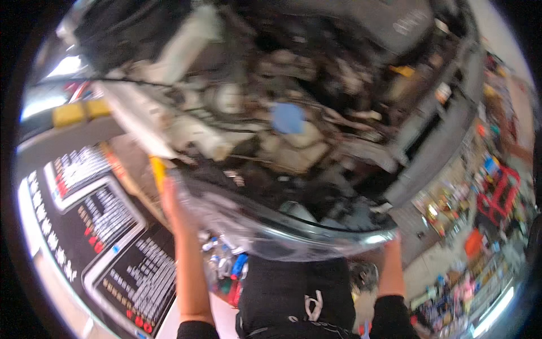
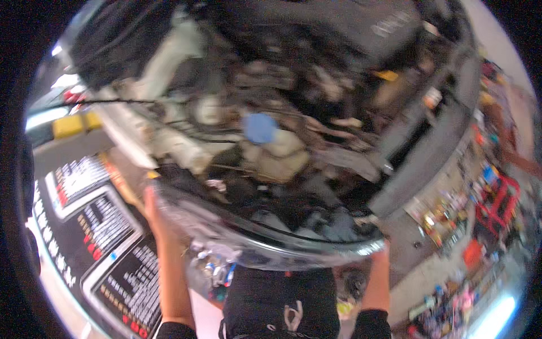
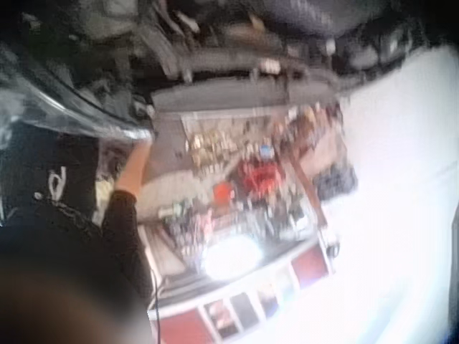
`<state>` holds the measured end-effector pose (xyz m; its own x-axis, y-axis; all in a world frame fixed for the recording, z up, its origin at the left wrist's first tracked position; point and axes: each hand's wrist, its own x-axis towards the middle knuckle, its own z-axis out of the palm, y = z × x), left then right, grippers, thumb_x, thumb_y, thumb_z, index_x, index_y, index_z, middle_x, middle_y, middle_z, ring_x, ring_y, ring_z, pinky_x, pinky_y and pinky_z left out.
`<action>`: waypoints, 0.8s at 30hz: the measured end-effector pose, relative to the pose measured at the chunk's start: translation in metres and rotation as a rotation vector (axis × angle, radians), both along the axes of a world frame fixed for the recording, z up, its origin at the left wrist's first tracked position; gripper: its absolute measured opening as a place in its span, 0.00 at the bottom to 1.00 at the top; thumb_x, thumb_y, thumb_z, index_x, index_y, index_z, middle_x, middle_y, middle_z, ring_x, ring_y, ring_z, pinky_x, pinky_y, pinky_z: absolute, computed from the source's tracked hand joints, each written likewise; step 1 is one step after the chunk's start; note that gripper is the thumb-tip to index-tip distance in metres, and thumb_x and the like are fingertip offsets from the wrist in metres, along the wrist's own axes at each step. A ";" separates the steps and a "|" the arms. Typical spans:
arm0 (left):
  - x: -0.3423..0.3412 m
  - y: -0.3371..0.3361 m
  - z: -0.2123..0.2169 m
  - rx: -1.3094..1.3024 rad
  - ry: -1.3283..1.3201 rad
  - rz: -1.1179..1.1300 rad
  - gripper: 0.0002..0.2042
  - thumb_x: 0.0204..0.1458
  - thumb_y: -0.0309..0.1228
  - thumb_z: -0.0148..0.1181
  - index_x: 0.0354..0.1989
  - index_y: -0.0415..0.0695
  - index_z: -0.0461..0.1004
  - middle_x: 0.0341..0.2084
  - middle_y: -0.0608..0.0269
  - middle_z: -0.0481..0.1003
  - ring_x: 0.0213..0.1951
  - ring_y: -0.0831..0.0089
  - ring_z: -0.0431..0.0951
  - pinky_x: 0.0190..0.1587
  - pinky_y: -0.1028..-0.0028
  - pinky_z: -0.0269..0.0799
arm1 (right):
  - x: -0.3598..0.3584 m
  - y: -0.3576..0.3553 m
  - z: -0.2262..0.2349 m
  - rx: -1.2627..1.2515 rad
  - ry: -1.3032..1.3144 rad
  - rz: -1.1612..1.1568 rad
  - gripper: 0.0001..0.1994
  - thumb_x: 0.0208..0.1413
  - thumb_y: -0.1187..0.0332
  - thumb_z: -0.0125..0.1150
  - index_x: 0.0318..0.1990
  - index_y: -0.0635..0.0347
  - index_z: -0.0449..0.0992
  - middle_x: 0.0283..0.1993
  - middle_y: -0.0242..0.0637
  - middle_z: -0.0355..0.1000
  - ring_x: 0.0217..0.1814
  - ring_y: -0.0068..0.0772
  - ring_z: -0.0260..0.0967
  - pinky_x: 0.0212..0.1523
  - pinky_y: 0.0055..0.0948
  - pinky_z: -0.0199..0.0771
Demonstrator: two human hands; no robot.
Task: The person assembles a car headlight unit on a workbench. They connect electrical connectors, install a bulb, and secure the rear cover. The person then carries the assembled headlight to a white car with its hood open and positions it near the front.
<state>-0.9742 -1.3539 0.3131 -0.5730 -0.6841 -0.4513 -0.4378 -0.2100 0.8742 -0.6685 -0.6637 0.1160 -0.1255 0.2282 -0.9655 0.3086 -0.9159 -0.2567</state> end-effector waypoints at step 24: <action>0.069 -0.077 0.106 -0.291 0.107 0.157 0.27 0.72 0.41 0.44 0.73 0.35 0.60 0.68 0.49 0.66 0.65 0.58 0.71 0.70 0.58 0.68 | -0.097 -0.102 0.013 -0.062 0.022 0.024 0.22 0.61 0.58 0.57 0.55 0.65 0.79 0.54 0.50 0.80 0.55 0.57 0.77 0.64 0.59 0.74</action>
<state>-0.9048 -1.4309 0.4193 -0.4846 -0.8586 -0.1673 -0.3223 -0.0026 0.9466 -0.7657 -0.7654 0.1287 -0.1519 0.1651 -0.9745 0.3253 -0.9227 -0.2070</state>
